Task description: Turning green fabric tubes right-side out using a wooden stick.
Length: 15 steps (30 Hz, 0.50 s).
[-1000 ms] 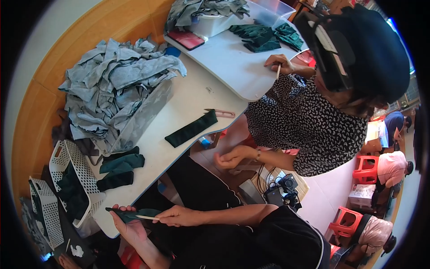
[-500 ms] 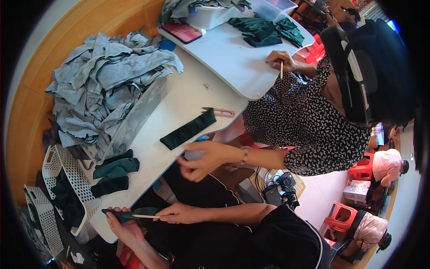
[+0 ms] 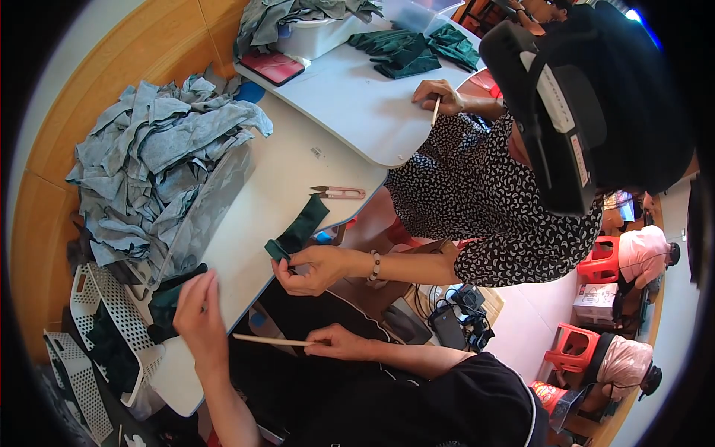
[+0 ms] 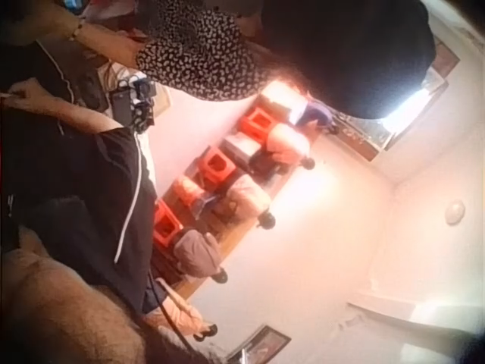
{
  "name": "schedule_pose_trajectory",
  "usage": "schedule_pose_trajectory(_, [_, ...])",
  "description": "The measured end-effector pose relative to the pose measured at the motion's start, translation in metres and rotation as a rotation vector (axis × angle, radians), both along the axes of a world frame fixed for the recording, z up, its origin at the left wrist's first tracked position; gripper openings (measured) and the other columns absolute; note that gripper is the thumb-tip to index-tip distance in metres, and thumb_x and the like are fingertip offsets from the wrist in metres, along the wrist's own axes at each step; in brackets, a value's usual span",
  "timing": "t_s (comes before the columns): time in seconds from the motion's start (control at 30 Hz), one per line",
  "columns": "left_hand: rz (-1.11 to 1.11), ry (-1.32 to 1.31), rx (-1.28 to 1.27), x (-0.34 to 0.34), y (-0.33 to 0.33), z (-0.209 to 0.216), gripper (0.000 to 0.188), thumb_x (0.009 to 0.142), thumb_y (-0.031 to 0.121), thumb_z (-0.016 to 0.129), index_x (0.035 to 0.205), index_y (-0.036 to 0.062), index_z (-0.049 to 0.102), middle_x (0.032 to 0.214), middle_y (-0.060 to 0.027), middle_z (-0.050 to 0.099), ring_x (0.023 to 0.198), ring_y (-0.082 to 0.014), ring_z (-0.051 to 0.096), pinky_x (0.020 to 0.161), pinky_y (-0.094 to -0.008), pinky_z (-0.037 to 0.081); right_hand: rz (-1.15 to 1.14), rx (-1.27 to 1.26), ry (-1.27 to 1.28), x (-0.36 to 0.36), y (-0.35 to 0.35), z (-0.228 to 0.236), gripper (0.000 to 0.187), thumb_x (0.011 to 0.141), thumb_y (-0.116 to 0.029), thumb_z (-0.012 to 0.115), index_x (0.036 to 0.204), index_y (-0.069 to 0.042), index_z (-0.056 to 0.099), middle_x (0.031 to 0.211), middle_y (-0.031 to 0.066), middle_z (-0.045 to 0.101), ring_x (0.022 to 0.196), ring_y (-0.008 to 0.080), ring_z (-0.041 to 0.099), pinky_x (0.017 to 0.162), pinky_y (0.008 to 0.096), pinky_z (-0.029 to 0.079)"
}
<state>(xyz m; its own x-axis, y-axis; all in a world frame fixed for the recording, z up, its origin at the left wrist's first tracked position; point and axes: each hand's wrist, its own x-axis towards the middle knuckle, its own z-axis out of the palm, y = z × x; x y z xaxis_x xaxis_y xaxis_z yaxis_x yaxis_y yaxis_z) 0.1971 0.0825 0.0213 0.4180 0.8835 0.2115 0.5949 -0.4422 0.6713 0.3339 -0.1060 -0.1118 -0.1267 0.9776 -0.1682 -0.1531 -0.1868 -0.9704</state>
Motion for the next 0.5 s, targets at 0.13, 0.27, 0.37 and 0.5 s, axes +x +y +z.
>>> schedule_pose_trajectory(0.13, [-0.130,0.049,0.091,0.066,0.001,0.014,0.016,0.087,0.012,0.063,0.093,-0.0031,0.067,0.092,-0.0152,0.067,0.081,-0.0293,0.065,0.074,-0.0370,0.050,-0.060,0.116,-0.030,0.009,-0.021,-0.013,0.031,0.092,-0.019,0.062,0.071,0.000,0.050,0.062,0.0026,0.038,0.060,0.0081,0.036,0.054,0.0297,0.032])
schedule_pose_trajectory(0.27, [-0.221,0.454,-0.349,0.128,0.038,0.010,0.039,0.083,0.039,0.067,0.088,0.0001,0.068,0.087,-0.0192,0.067,0.078,-0.0330,0.066,0.072,-0.0386,0.049,-0.131,0.103,0.007,0.016,-0.029,-0.011,0.032,0.092,-0.019,0.062,0.070,0.001,0.048,0.063,0.0023,0.036,0.060,0.0080,0.034,0.054,0.0289,0.031])
schedule_pose_trajectory(0.37, [-0.308,0.541,-0.736,0.161,0.051,-0.015,0.040,0.079,0.042,0.070,0.088,0.0024,0.068,0.092,-0.0207,0.067,0.088,-0.0350,0.065,0.077,-0.0416,0.049,-0.130,0.122,0.023,0.017,-0.032,-0.009,0.033,0.093,-0.019,0.061,0.070,0.000,0.048,0.063,0.0008,0.035,0.061,0.0069,0.033,0.054,0.0281,0.030])
schedule_pose_trajectory(0.5, [-0.403,0.571,-0.018,0.171,0.036,-0.056,0.035,0.072,0.031,0.078,0.085,0.0021,0.064,0.097,-0.0179,0.064,0.096,-0.0330,0.062,0.084,-0.0419,0.050,-0.181,0.075,0.120,0.020,-0.038,-0.010,0.033,0.094,-0.019,0.060,0.069,-0.001,0.048,0.064,-0.0028,0.035,0.062,0.0045,0.032,0.054,0.0270,0.029])
